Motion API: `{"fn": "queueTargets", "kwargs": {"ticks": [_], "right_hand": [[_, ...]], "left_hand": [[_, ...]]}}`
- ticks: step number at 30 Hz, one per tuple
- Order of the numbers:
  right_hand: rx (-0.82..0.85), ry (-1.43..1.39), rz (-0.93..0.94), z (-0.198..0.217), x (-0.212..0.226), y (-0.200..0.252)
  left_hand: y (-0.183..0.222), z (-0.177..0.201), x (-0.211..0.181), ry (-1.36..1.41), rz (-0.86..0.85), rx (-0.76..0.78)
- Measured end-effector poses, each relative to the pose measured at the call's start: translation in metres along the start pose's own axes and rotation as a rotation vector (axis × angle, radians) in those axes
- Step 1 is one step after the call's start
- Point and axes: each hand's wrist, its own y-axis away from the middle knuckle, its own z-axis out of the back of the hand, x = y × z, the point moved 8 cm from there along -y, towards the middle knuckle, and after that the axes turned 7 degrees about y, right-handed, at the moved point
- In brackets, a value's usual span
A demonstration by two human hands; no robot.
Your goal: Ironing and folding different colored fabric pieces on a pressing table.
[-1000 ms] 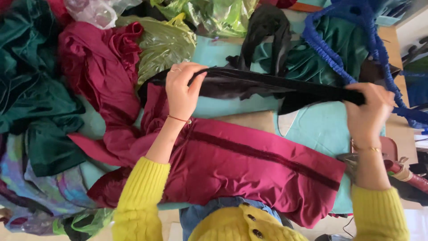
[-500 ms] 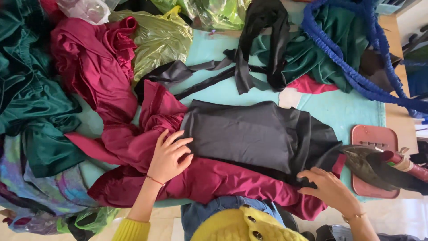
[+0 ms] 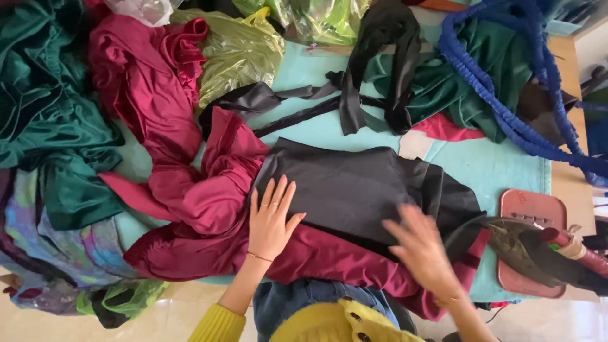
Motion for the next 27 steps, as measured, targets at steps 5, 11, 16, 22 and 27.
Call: {"fn": "queueTargets", "kwargs": {"ticks": [5, 11, 16, 22, 27], "right_hand": [[-0.275, 0.934, -0.343, 0.109, -0.130, 0.094], [-0.092, 0.544, -0.742, 0.136, -0.277, 0.168], [0.246, 0.636, -0.934, 0.133, -0.314, 0.175], [0.094, 0.480, -0.909, 0.150, -0.297, 0.168], [-0.017, 0.170, -0.792, 0.182, -0.181, 0.082]], "left_hand": [[-0.014, 0.017, -0.041, -0.058, 0.040, -0.043], [-0.012, -0.029, -0.149, 0.132, -0.175, 0.028], [-0.005, -0.034, -0.165, 0.235, -0.274, 0.063], [-0.027, 0.017, -0.061, -0.032, 0.009, -0.054], [0.002, 0.022, 0.015, -0.218, 0.179, -0.229]]}}
